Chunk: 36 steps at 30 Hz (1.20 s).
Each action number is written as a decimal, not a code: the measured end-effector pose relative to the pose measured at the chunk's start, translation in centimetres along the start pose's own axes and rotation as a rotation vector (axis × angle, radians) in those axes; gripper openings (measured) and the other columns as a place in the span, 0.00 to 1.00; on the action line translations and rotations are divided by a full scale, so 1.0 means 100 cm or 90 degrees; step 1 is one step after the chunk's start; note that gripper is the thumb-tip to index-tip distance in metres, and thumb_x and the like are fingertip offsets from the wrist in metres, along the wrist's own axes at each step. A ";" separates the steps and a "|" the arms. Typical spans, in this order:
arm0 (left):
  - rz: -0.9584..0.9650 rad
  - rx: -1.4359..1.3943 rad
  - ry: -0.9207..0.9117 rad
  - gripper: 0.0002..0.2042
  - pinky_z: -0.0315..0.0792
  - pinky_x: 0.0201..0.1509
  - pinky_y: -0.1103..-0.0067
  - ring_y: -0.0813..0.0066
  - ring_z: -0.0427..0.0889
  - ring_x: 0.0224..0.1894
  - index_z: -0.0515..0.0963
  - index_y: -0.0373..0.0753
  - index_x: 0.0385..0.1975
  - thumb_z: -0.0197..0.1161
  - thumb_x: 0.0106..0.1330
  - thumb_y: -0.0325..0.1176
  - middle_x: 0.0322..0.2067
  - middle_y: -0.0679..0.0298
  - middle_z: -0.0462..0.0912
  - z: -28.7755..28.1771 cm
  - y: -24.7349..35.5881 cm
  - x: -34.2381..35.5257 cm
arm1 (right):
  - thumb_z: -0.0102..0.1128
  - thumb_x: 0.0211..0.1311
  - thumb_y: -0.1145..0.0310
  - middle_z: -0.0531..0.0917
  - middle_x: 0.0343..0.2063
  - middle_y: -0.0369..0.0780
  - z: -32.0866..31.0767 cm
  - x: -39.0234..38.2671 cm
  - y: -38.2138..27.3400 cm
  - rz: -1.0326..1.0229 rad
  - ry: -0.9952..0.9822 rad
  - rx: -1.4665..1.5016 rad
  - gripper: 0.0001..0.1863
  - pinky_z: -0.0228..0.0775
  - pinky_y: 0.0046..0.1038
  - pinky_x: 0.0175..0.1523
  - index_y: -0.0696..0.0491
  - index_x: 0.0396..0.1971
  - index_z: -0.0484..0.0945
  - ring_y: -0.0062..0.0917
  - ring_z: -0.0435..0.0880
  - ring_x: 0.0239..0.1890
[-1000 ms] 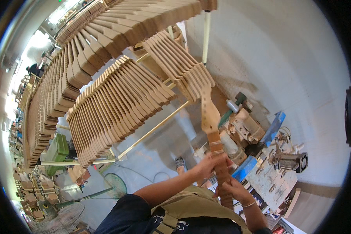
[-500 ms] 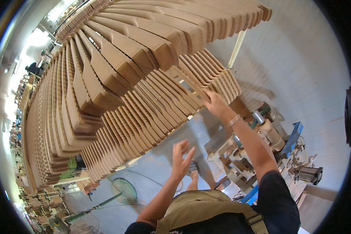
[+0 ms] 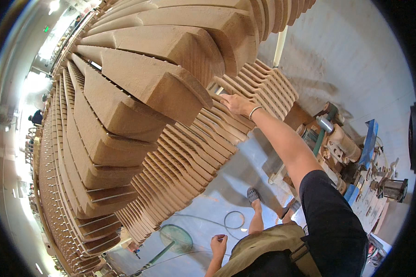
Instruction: The person repeatedly picks up wooden pieces from a vertical rack and places them onto a shaping machine. They use a blue push block to guide the wood through the machine, then return the shaped pieces to the rack. This cycle is performed multiple times throughout the video.
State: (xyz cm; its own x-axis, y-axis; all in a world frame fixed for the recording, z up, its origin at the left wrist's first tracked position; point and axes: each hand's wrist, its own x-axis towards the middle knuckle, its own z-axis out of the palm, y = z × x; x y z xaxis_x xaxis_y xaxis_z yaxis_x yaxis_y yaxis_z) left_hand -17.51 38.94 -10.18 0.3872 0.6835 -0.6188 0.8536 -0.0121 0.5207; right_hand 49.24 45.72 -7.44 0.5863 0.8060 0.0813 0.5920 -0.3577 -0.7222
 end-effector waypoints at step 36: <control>0.235 -0.169 -0.667 0.19 0.78 0.54 0.73 0.71 0.85 0.48 0.81 0.31 0.54 0.68 0.64 0.30 0.46 0.63 0.88 -0.026 0.310 0.049 | 0.61 0.78 0.63 0.86 0.47 0.38 0.016 -0.300 -0.187 0.168 0.060 0.749 0.15 0.77 0.32 0.59 0.54 0.56 0.75 0.24 0.86 0.49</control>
State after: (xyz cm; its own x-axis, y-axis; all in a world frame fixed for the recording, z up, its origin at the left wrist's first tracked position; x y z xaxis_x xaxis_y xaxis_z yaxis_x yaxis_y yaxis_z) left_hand 9.95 43.81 4.47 0.8061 -0.2766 -0.5232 0.5746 0.1539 0.8039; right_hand 19.72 29.00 2.56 0.6805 0.7174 -0.1489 -0.3886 0.1811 -0.9034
